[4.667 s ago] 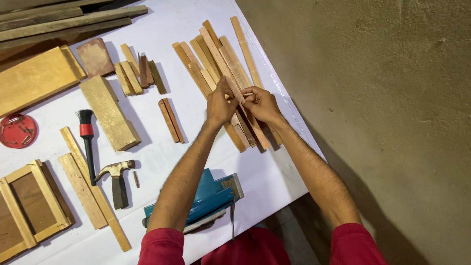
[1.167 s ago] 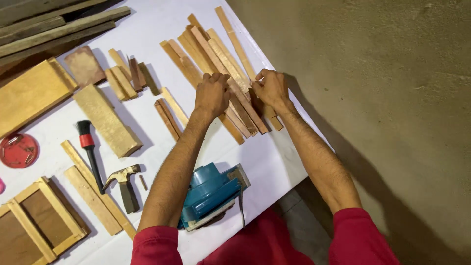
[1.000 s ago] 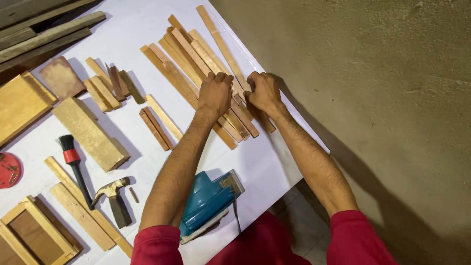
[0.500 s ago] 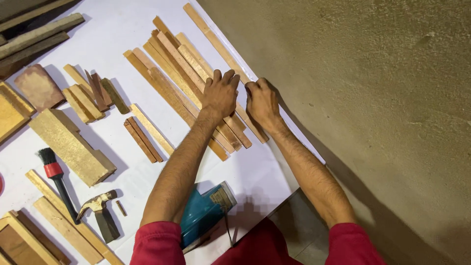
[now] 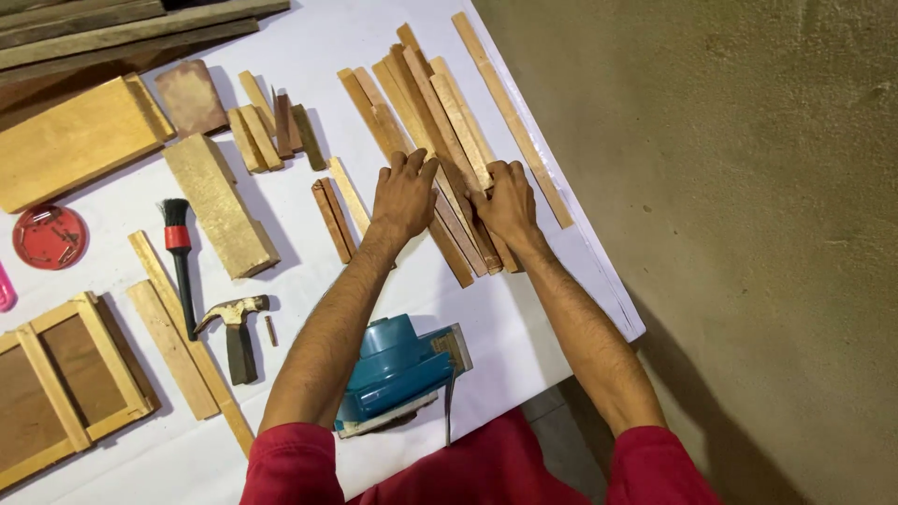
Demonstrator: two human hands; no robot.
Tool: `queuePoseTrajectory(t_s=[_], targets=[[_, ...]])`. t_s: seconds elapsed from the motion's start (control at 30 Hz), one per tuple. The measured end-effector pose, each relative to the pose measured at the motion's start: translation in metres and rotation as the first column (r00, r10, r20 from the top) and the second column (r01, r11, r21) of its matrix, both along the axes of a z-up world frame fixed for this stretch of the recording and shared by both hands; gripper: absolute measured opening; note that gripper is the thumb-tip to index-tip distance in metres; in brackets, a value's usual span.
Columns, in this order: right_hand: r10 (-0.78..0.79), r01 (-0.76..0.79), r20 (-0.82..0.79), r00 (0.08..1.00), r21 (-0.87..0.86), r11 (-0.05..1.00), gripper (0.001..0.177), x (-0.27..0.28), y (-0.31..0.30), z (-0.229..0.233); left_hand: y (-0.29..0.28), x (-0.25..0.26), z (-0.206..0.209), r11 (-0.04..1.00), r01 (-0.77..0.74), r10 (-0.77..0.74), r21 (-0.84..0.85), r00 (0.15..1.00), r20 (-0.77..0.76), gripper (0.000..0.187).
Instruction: The person assembles a wooden frame on a workbench. They take nails from a toolbox, hammer nails into the frame, sort and select wood strips, measure the frame with a tape measure, mark a strip, and brush debris off the frame while pressing the joints together.
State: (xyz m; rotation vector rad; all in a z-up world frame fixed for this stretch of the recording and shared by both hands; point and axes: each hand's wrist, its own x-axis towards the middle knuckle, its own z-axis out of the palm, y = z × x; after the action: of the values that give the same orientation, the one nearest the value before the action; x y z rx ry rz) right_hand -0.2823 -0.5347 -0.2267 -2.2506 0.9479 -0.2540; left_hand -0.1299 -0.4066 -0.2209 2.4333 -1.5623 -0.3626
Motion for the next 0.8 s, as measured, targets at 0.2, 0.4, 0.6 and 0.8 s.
queuePoseTrajectory(t_s=[0.2,0.4,0.6,0.8], targets=[[-0.014,0.010,-0.021,1.000,-0.178,0.984,0.038,0.001,-0.008,-0.032,0.038,0.010,-0.003,0.997,-0.070,0.071,-0.043,0.997,0.014,0.053],[0.022,-0.017,0.031,0.999,-0.171,0.985,0.032,-0.002,-0.009,-0.035,0.059,0.017,0.016,0.967,-0.179,0.161,-0.183,0.981,-0.109,0.051],[-0.008,0.017,0.277,0.961,-0.031,0.999,0.023,0.014,0.016,-0.011,0.065,0.018,0.047,0.841,-0.514,0.301,-0.166,0.700,-0.647,0.053],[-0.140,-0.288,0.407,0.903,0.814,0.505,0.027,0.031,0.067,0.111,0.068,0.053,0.087,0.690,-0.665,-0.179,-0.287,0.228,-0.957,0.051]])
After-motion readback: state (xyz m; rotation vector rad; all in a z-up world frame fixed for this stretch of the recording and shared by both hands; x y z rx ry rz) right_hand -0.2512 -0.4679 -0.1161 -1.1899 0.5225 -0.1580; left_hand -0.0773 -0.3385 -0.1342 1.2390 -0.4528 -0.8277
